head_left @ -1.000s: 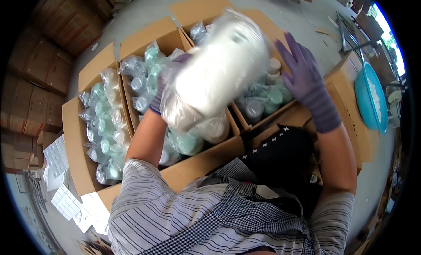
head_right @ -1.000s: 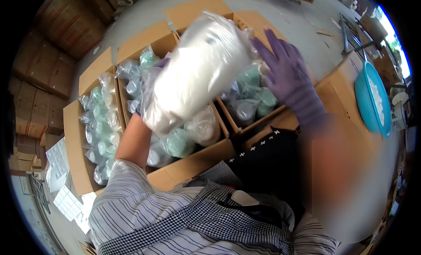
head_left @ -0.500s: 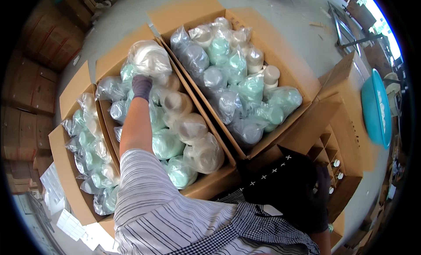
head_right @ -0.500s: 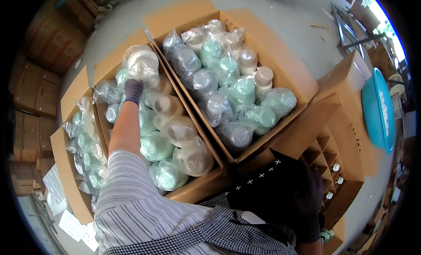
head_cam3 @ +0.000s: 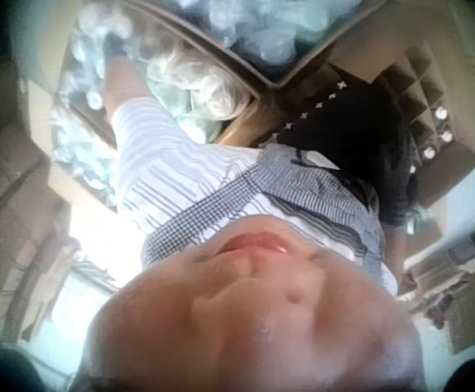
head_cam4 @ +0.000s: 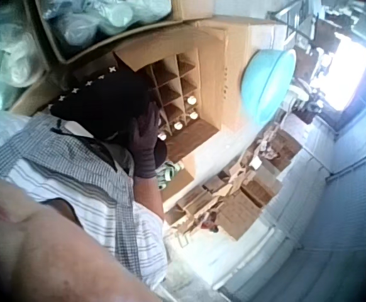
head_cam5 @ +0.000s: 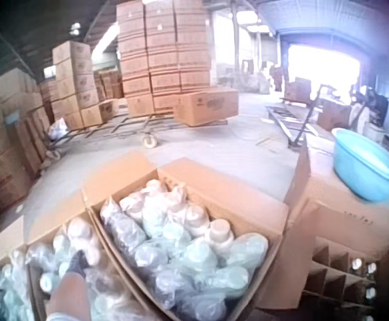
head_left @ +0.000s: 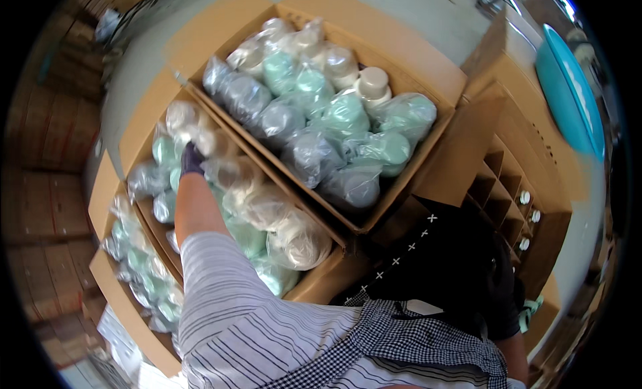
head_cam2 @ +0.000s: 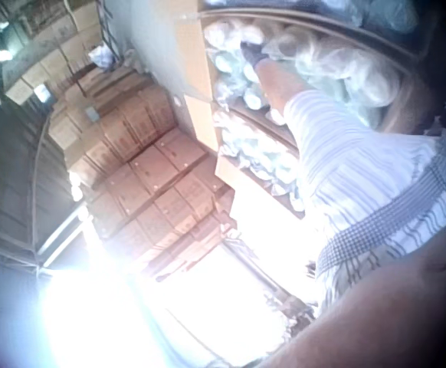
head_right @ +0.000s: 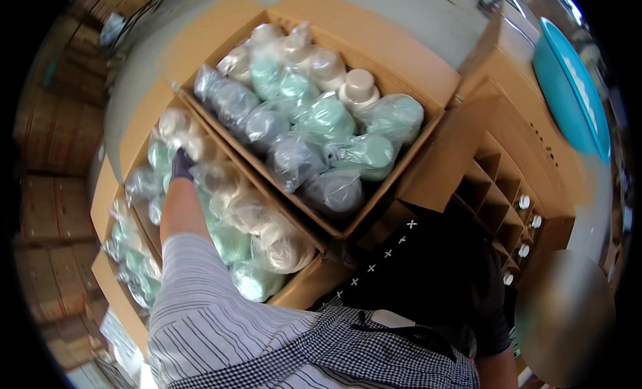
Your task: The person assembles white electric kettles by hand in a warehouse setting. They pick up kettle bodies, insert internal components, and screw on lids, then place the finished units into plastic bags and cardboard boxes.
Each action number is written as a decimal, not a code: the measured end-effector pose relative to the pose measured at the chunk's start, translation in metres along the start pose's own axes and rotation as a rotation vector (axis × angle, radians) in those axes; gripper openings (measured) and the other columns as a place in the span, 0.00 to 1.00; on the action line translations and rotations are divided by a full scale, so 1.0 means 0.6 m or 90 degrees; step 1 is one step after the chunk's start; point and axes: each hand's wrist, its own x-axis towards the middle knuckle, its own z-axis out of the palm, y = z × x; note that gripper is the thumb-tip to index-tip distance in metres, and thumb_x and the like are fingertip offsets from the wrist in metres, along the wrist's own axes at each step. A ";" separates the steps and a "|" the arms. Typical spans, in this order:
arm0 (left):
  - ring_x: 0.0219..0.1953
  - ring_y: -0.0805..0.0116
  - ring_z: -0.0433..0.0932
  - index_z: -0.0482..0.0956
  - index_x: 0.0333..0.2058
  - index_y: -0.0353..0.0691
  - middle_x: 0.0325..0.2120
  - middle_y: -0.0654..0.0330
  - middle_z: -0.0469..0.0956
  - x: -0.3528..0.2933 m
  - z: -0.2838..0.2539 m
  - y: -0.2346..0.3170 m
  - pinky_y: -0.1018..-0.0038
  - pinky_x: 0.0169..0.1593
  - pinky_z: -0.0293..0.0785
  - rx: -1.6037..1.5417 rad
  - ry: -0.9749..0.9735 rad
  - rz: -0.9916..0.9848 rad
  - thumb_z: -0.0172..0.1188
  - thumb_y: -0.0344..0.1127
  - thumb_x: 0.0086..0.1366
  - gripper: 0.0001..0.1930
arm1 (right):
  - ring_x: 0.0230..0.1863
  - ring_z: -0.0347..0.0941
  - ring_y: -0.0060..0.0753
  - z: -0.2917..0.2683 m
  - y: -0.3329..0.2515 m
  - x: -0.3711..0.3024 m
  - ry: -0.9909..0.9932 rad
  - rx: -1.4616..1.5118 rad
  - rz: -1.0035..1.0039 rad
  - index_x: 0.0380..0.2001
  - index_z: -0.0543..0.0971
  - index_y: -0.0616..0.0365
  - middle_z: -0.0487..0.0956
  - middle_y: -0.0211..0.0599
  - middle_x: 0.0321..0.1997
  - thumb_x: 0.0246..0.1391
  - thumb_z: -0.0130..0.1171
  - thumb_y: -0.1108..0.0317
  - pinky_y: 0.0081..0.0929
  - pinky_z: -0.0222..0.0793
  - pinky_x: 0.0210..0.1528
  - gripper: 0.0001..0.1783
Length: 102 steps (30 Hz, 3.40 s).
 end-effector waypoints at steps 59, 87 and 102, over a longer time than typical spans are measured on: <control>0.47 0.49 0.82 0.77 0.53 0.40 0.45 0.46 0.82 -0.628 0.697 0.032 0.58 0.53 0.76 0.742 -0.258 0.725 0.72 0.59 0.49 0.37 | 0.60 0.73 0.53 0.034 0.110 -0.037 -0.085 0.182 0.110 0.58 0.75 0.61 0.77 0.53 0.56 0.54 0.64 0.59 0.41 0.70 0.62 0.30; 0.68 0.56 0.63 0.54 0.70 0.25 0.70 0.44 0.57 -1.028 0.381 -0.021 0.62 0.66 0.64 0.217 -0.950 0.609 0.54 0.75 0.61 0.58 | 0.50 0.79 0.50 -0.078 -0.057 -0.105 -0.002 0.101 -0.346 0.40 0.82 0.65 0.83 0.51 0.44 0.64 0.56 0.46 0.42 0.72 0.57 0.27; 0.53 0.58 0.80 0.75 0.58 0.33 0.52 0.48 0.79 -1.041 0.425 -0.057 0.66 0.54 0.78 0.462 -0.712 0.468 0.51 0.44 0.74 0.22 | 0.58 0.74 0.63 -0.070 0.669 0.320 0.198 -0.144 0.401 0.62 0.69 0.53 0.75 0.61 0.59 0.53 0.62 0.55 0.51 0.71 0.61 0.34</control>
